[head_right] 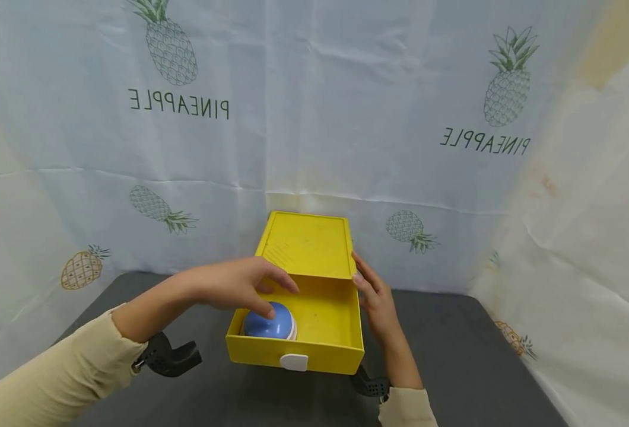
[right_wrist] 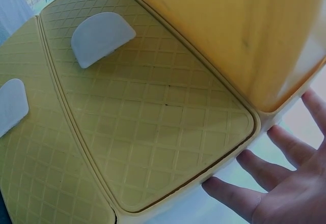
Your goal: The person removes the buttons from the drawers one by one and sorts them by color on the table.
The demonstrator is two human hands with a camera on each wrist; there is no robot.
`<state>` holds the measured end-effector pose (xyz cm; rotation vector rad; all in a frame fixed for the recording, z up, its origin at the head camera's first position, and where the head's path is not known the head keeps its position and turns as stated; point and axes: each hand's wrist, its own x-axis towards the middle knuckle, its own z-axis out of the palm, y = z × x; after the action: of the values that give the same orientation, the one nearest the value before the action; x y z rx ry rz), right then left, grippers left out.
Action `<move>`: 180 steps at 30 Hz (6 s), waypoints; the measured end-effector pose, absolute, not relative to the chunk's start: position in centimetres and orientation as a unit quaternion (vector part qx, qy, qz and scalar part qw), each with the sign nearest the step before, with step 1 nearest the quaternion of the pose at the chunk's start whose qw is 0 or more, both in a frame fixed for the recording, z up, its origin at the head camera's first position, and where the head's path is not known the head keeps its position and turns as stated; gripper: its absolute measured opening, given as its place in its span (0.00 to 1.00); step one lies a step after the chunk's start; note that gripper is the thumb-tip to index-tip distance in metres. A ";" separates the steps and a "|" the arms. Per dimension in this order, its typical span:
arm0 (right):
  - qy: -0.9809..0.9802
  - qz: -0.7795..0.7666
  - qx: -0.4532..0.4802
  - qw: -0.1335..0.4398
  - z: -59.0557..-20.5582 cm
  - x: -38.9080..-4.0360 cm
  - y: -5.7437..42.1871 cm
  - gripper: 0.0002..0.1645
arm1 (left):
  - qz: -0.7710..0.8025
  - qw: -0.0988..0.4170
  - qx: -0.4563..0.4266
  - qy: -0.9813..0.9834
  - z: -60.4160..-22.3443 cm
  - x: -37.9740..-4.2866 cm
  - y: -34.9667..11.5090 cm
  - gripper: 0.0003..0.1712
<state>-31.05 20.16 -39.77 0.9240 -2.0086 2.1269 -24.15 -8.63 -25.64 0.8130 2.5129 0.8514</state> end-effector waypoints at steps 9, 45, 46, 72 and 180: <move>-0.662 0.691 0.287 0.036 -39.6 -31.0 20.2 0.34 | 0.265 0.183 0.255 0.912 -26.3 -24.2 -6.8 0.23; -0.667 0.684 0.291 0.043 -39.5 -31.1 20.2 0.33 | 0.234 0.226 0.353 0.877 -28.1 -26.2 -7.7 0.29; -0.668 0.684 0.291 0.044 -39.5 -31.0 20.2 0.33 | 0.235 0.226 0.353 0.877 -28.1 -26.2 -7.7 0.28; -0.664 0.684 0.300 0.039 -39.6 -31.0 20.1 0.33 | 0.334 0.211 0.376 0.838 -28.8 -26.8 -7.4 0.22; -0.669 0.687 0.280 0.043 -39.4 -30.8 20.0 0.32 | 0.434 -0.149 0.008 0.888 -50.7 -29.9 -21.0 0.45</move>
<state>-30.85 19.99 -39.44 0.8578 -2.0460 2.1017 -29.88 -21.02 -50.66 0.0281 3.0907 1.5103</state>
